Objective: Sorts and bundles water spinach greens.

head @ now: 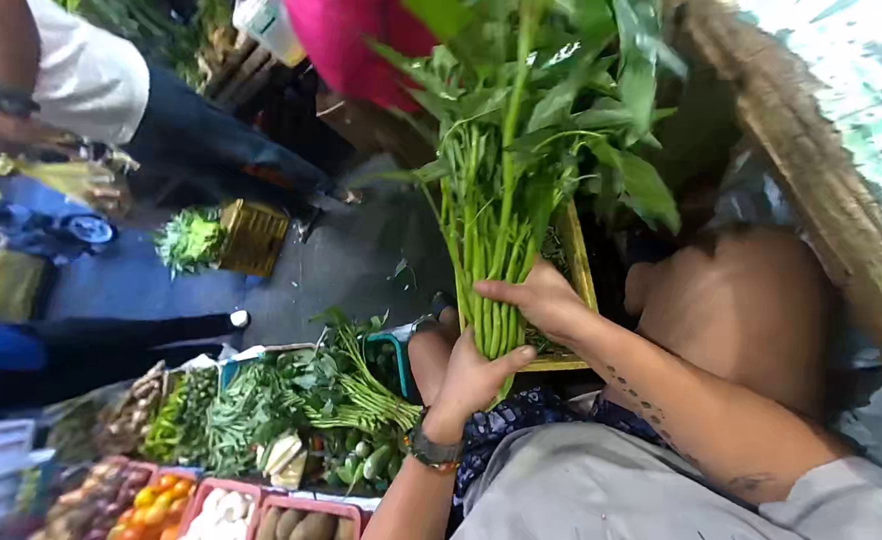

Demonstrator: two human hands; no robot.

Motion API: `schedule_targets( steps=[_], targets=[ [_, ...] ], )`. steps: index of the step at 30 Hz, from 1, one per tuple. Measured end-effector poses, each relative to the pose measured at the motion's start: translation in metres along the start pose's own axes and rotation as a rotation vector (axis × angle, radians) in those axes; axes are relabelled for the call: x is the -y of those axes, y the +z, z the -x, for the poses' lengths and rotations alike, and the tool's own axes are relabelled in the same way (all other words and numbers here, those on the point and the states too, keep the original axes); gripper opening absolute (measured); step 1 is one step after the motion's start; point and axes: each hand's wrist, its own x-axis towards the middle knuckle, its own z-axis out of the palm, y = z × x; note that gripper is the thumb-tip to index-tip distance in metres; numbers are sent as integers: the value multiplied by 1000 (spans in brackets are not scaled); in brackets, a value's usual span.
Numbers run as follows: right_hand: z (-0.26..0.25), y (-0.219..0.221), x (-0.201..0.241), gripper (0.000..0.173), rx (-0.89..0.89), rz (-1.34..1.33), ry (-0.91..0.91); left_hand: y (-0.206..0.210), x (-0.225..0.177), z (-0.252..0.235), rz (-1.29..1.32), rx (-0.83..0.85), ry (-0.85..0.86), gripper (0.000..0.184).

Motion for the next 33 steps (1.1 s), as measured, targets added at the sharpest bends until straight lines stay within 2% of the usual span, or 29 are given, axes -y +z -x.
schedule_targets(
  steps=[2,6,9,11,13,14,15,16,18,19,20,22,25,27,31,33],
  targets=[
    [-4,-4,0,68,-49,110,-10,12,-3,-6,-97,-107,3,80],
    [-6,-12,-2,66,-76,201,-28,31,-3,-8,120,-155,45,64],
    [-6,-20,3,68,-77,369,13,40,5,-3,100,-223,95,62],
    [-3,-27,11,73,-83,610,55,42,11,1,103,-252,99,63],
    [6,-37,22,81,-40,969,118,43,16,5,86,-277,75,63],
    [13,-42,26,79,-6,1114,113,42,18,7,63,-287,57,64],
    [21,-46,30,70,11,1176,47,41,19,7,37,-295,50,65],
    [27,-48,31,54,-2,1142,-102,39,22,7,1,-298,45,67],
    [25,-45,24,21,16,1033,-526,37,27,9,-76,-306,24,69],
    [20,-40,19,22,68,1029,-678,38,31,10,-93,-310,13,69],
    [15,-35,13,27,93,1061,-757,40,35,11,-100,-319,15,69],
    [5,-28,1,32,7,1182,-800,45,40,12,-93,-338,44,67],
    [2,-21,-10,32,-192,1250,-728,49,42,10,-60,-363,86,65],
    [3,-19,-6,30,-264,1239,-685,48,42,7,-58,-383,118,63],
    [5,-19,-5,36,-279,1130,-557,50,40,4,-145,-396,121,65],
    [5,-13,-13,26,-259,1060,-570,52,40,4,-122,-387,121,64]
  ],
)
